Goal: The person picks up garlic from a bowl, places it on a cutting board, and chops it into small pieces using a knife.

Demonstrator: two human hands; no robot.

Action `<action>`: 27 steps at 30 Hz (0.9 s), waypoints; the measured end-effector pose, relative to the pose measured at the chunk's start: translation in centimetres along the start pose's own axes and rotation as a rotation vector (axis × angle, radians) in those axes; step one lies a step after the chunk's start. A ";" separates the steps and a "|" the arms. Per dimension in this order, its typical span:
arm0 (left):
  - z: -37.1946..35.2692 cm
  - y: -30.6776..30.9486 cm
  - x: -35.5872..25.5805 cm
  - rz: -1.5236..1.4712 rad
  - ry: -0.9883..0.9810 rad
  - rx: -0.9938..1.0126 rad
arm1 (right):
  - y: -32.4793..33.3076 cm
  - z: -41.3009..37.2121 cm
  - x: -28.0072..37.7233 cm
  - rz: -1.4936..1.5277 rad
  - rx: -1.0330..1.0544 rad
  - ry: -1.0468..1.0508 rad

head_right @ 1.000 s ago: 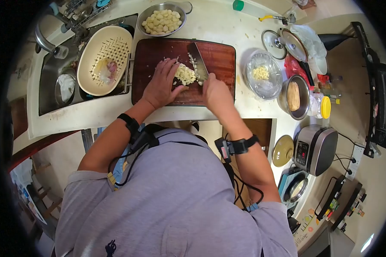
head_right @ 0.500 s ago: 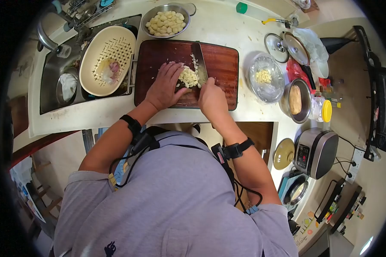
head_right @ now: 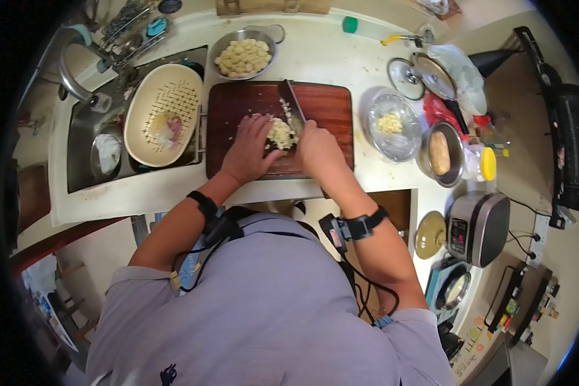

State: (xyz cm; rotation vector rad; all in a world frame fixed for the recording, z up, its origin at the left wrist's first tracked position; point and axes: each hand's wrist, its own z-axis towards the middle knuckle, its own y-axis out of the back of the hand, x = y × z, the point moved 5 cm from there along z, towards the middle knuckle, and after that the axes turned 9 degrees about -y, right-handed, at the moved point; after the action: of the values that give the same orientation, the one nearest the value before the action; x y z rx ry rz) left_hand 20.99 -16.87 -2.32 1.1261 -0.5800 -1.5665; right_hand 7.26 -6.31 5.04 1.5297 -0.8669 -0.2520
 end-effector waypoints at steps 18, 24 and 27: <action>-0.1 -0.5 -0.2 -0.011 0.011 0.032 | -2.5 -0.8 -2.6 0.091 -0.021 -0.032; 0.1 -0.1 0.0 -0.025 -0.015 0.010 | -1.7 -0.9 -0.2 0.002 0.021 -0.041; -0.2 0.0 0.0 -0.033 -0.016 0.012 | -2.9 -1.4 -0.3 0.090 0.065 -0.130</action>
State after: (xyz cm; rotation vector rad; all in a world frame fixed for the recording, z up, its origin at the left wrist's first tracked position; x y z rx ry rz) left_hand 21.18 -16.86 -2.41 1.1386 -0.5849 -1.6035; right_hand 9.03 -5.29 2.49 1.5430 -1.0524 -0.2621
